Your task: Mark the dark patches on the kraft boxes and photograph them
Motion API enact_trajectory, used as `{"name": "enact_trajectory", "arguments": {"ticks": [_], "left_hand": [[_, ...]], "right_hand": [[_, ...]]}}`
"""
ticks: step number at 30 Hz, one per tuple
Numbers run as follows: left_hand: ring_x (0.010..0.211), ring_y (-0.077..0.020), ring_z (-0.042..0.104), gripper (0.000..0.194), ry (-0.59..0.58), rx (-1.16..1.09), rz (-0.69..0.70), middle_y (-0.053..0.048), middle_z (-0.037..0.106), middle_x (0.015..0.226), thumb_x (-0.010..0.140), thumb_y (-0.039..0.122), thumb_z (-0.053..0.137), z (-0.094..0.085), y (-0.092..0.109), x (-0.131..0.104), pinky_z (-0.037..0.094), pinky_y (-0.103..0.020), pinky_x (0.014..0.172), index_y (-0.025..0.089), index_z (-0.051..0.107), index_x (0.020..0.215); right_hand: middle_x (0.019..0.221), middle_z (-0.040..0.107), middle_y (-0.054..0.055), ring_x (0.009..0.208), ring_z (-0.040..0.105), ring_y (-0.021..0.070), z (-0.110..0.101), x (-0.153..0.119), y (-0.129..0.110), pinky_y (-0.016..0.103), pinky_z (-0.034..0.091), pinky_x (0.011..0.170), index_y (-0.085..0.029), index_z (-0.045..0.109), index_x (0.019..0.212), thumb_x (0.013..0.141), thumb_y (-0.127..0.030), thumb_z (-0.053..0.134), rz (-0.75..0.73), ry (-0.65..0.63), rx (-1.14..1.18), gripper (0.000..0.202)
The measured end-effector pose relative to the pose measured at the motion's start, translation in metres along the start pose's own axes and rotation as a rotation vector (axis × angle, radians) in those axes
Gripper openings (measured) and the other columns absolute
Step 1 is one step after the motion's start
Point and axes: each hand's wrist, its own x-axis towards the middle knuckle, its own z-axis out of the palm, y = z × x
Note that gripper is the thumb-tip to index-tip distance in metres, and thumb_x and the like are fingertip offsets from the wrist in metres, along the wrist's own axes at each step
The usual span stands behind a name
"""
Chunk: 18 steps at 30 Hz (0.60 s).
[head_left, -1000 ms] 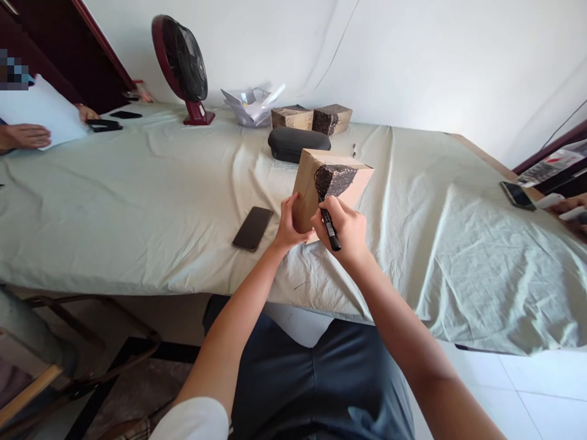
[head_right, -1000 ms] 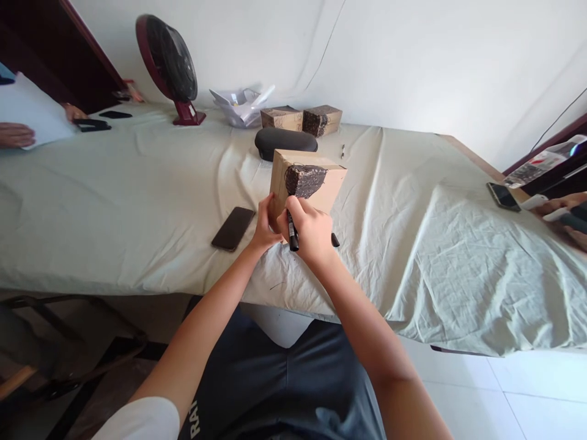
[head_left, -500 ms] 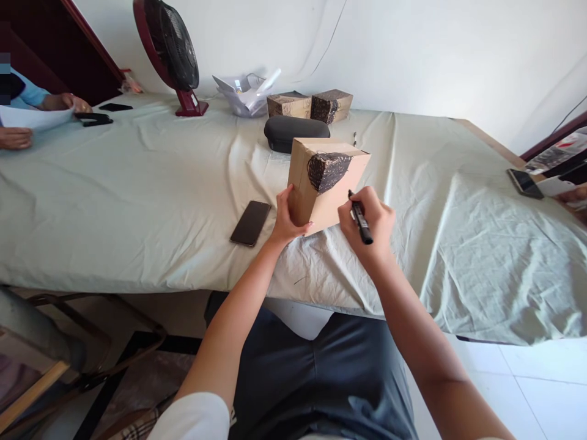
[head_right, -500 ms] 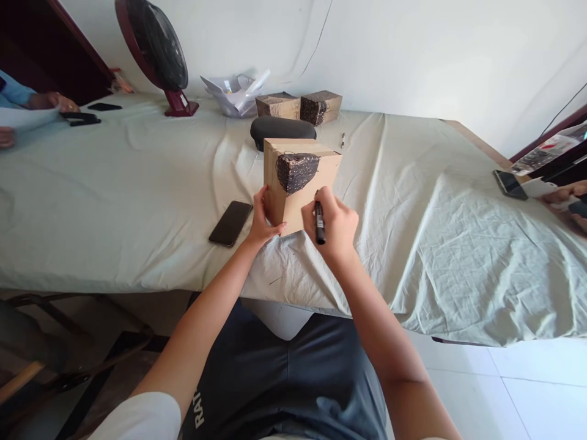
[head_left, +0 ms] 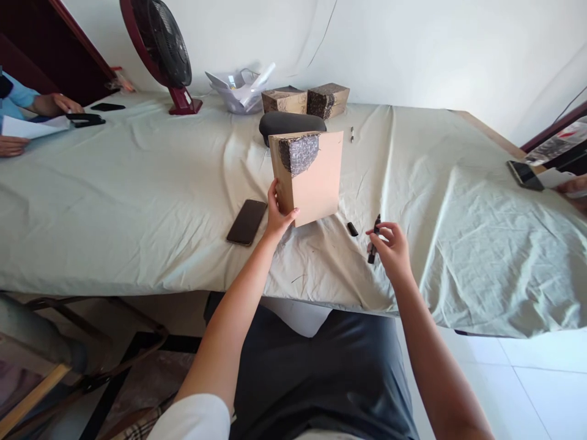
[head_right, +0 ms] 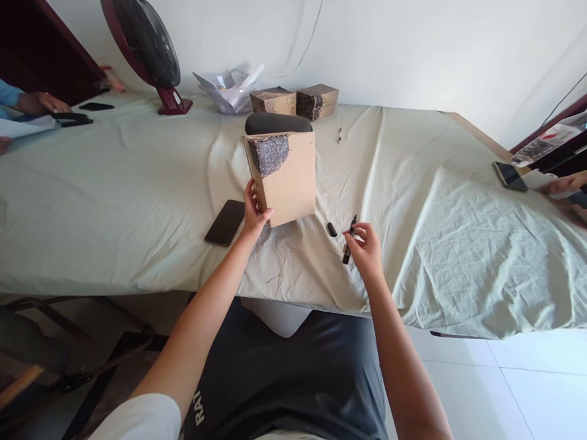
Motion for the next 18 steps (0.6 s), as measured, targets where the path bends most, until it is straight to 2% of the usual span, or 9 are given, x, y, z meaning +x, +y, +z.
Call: {"name": "enact_trajectory", "arguments": {"ticks": [2,4,7,9,12,18], "left_hand": [[0.138,-0.0336,0.057,0.122,-0.004,-0.068,-0.054,-0.015,0.043,0.162,0.068,0.084,0.079,0.0,-0.003,0.0,0.054,-0.045,0.108,0.036,0.022,0.165],[0.13,-0.0306,0.062,0.117,-0.036,-0.123,-0.095,-0.012,0.049,0.157,0.069,0.083,0.078,0.0,-0.005,0.0,0.056,-0.042,0.103,0.039,0.025,0.164],[0.12,-0.028,0.065,0.112,-0.097,-0.17,-0.111,-0.01,0.056,0.149,0.071,0.082,0.076,0.0,-0.006,0.001,0.057,-0.041,0.098,0.041,0.027,0.163],[0.12,-0.0284,0.065,0.113,-0.114,-0.165,-0.112,-0.01,0.057,0.148,0.07,0.083,0.075,-0.001,-0.008,0.002,0.057,-0.042,0.098,0.041,0.027,0.164],[0.121,-0.0285,0.064,0.114,-0.121,-0.138,-0.118,-0.01,0.057,0.148,0.071,0.085,0.073,-0.003,-0.01,0.003,0.056,-0.043,0.101,0.04,0.026,0.165],[0.122,-0.0293,0.063,0.113,-0.111,-0.195,-0.119,-0.009,0.059,0.142,0.07,0.082,0.076,-0.002,-0.012,0.001,0.054,-0.042,0.101,0.04,0.029,0.164]], "right_hand": [[0.09,0.075,0.002,0.058,0.066,0.0162,-0.005,-0.015,0.008,0.03,0.051,0.054,-0.025,0.053,0.107,0.079,-0.034,0.072,-0.061,0.079,-0.228,0.035],[0.092,0.076,0.006,0.064,0.069,0.0204,-0.009,-0.028,0.013,0.035,0.053,0.062,-0.024,0.056,0.111,0.082,-0.031,0.066,-0.128,0.106,-0.481,0.031],[0.101,0.075,0.009,0.068,0.067,0.0224,-0.013,-0.041,0.015,0.04,0.052,0.069,-0.023,0.065,0.109,0.086,-0.029,0.06,-0.213,0.02,-0.746,0.025],[0.107,0.072,0.01,0.071,0.066,0.0226,-0.012,-0.046,0.013,0.039,0.051,0.068,-0.022,0.07,0.111,0.087,-0.029,0.058,-0.233,-0.028,-0.836,0.027],[0.106,0.072,0.01,0.076,0.069,0.0246,-0.005,-0.048,0.01,0.036,0.046,0.063,-0.021,0.072,0.117,0.089,-0.028,0.057,-0.209,-0.038,-0.916,0.032],[0.109,0.073,0.011,0.084,0.071,0.0253,0.01,-0.039,0.005,0.034,0.042,0.063,-0.02,0.074,0.12,0.093,-0.027,0.056,-0.134,-0.068,-0.993,0.034]]}}
